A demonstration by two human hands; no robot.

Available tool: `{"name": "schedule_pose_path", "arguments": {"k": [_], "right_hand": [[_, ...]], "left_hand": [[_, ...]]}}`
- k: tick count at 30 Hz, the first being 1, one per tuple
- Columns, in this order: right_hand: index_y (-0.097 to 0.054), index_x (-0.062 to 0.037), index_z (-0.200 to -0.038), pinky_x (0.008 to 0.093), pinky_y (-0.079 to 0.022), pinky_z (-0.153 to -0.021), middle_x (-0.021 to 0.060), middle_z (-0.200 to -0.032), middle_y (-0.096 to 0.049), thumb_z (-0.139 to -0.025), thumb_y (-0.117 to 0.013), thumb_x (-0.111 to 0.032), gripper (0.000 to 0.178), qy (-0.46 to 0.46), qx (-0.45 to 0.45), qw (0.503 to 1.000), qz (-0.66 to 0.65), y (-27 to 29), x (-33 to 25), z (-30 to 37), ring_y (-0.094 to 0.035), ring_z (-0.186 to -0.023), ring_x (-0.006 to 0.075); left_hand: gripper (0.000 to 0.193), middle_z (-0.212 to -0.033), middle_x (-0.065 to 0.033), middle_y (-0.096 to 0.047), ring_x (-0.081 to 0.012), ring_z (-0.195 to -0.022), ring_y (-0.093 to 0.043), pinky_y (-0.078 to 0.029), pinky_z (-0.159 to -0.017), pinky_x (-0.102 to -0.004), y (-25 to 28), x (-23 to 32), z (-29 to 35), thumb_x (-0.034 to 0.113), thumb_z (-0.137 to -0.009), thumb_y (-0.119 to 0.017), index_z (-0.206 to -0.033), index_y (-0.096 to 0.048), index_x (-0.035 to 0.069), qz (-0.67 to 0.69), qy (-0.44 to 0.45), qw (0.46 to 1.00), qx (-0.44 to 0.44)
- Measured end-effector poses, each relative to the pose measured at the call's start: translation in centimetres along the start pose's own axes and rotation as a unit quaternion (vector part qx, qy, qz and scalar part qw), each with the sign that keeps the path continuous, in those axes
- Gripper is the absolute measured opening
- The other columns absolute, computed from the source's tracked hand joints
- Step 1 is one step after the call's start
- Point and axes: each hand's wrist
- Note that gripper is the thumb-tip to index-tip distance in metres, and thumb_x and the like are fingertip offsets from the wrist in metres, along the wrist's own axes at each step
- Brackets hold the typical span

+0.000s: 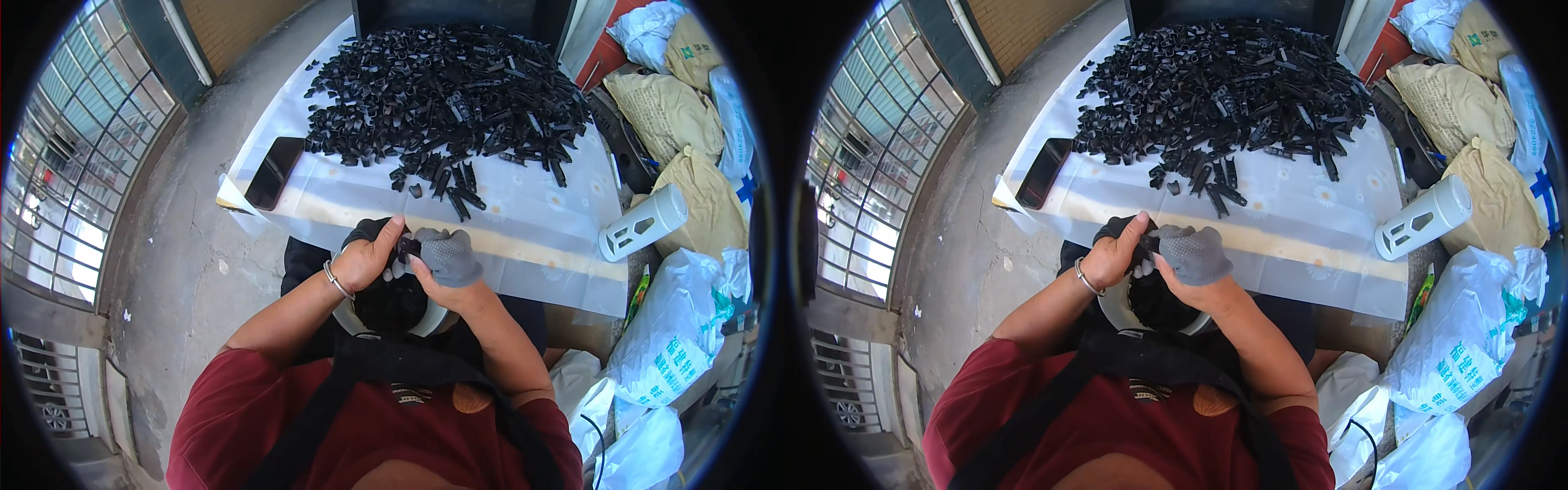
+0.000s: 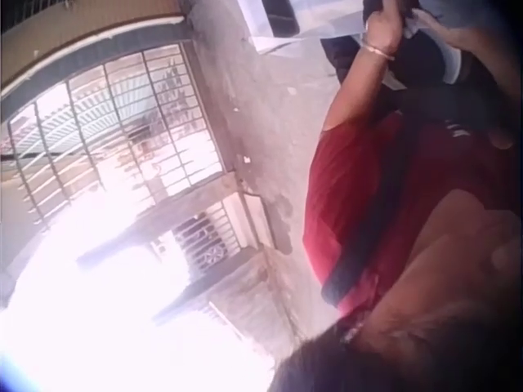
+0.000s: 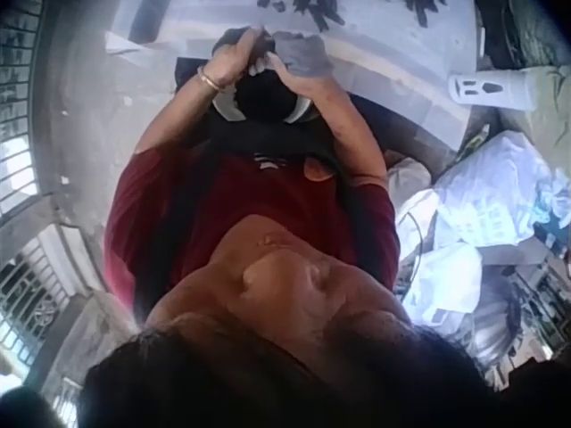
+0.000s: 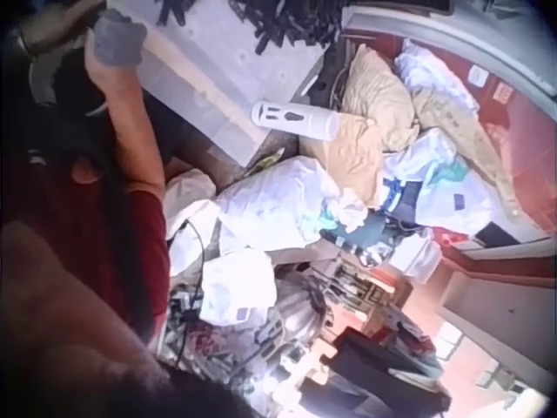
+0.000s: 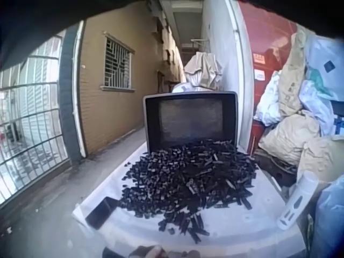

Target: Sorting small black plastic components from a pile into a container.

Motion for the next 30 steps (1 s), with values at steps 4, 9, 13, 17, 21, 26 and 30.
{"name": "schedule_pose_path", "arguments": {"k": [4, 9, 13, 17, 21, 26, 30], "right_hand": [[-0.055, -0.0064, -0.08, 0.0387, -0.038, -0.058, 0.0088, -0.069, -0.054, -0.073, -0.059, -0.017, 0.013, 0.045, 0.052, 0.997, 0.024, -0.4, 0.0, -0.2, -0.052, -0.063, 0.0279], [-0.054, -0.0067, -0.08, 0.0384, -0.038, -0.059, 0.008, -0.07, -0.054, -0.073, -0.058, -0.016, 0.013, 0.041, 0.025, 0.997, 0.063, 0.5, -0.2, -0.4, -0.052, -0.064, 0.0274], [-0.055, -0.007, -0.085, 0.0388, -0.039, -0.063, 0.0083, -0.075, -0.056, -0.072, -0.059, -0.019, 0.017, 0.014, 0.027, 0.996, 0.082, -0.1, 0.1, 0.3, -0.054, -0.068, 0.0275], [-0.057, -0.0077, -0.09, 0.0395, -0.04, -0.068, 0.0081, -0.081, -0.058, -0.074, -0.06, -0.022, 0.022, 0.003, 0.018, 1.0, 0.011, 0.1, -0.3, 0.1, -0.055, -0.073, 0.0279], [-0.058, -0.0044, -0.097, 0.0334, -0.045, -0.072, 0.0094, -0.088, -0.061, -0.073, -0.065, -0.018, 0.028, 0.024, 0.014, 1.0, 0.004, 0.5, -0.3, 0.3, -0.058, -0.08, 0.026], [-0.056, -0.0048, -0.094, 0.0368, -0.041, -0.068, 0.0102, -0.082, -0.059, -0.077, -0.061, -0.023, 0.025, -0.045, -0.023, 0.998, -0.031, 0.9, -0.6, -0.2, -0.056, -0.076, 0.0273], [-0.057, -0.0036, -0.096, 0.0353, -0.042, -0.067, 0.0126, -0.084, -0.059, -0.081, -0.057, -0.021, 0.023, -0.065, -0.014, 0.998, 0.012, 2.5, 0.1, 0.1, -0.055, -0.074, 0.0289]], "left_hand": [[0.046, -0.069, -0.0069, -0.059, -0.0132, -0.063, -0.052, -0.043, -0.058, -0.0281, -0.4, 0.6, 0.0, 0.041, -0.092, -0.038, -0.092, -0.058, 0.0, 0.03, 0.008, 0.999, -0.037], [0.047, -0.067, -0.0054, -0.058, -0.0097, -0.058, -0.051, -0.043, -0.053, -0.0252, -0.1, 0.8, 0.3, 0.044, -0.091, -0.039, -0.095, -0.059, 0.001, 0.018, 0.079, 0.995, -0.056], [0.04, -0.066, -0.0042, -0.058, -0.0077, -0.053, -0.051, -0.042, -0.047, -0.0232, 0.3, 0.4, 0.5, 0.038, -0.092, -0.04, -0.099, -0.059, 0.004, -0.032, 0.073, 0.992, -0.1], [0.033, -0.071, -0.0059, -0.06, -0.0088, -0.063, -0.055, -0.046, -0.058, -0.0245, -1.0, -6.0, 0.1, 0.029, -0.094, -0.036, -0.108, -0.059, 0.009, 0.155, 0.149, 0.976, -0.029], [0.035, -0.081, -0.0084, -0.062, -0.0117, -0.073, -0.058, -0.047, -0.069, -0.0252, -0.3, -5.8, -0.3, 0.029, -0.094, -0.034, -0.116, -0.053, 0.009, -0.058, 0.003, 0.996, -0.071], [0.038, -0.081, -0.0113, -0.062, -0.0195, -0.077, -0.06, -0.046, -0.07, -0.0289, 0.1, -0.9, 0.3, 0.033, -0.092, -0.038, -0.106, -0.057, 0.003, -0.105, -0.105, 0.987, -0.056], [0.04, -0.07, -0.0084, -0.06, -0.0212, -0.067, -0.057, -0.045, -0.063, -0.0324, 0.9, 1.1, 0.1, 0.034, -0.092, -0.039, -0.087, -0.059, -0.001, 0.02, 0.06, 0.998, -0.006]]}}
Point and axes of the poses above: each hand's wrist, its own z-axis away from the middle knuckle, its own y-axis out of the back of the hand, x = y × z
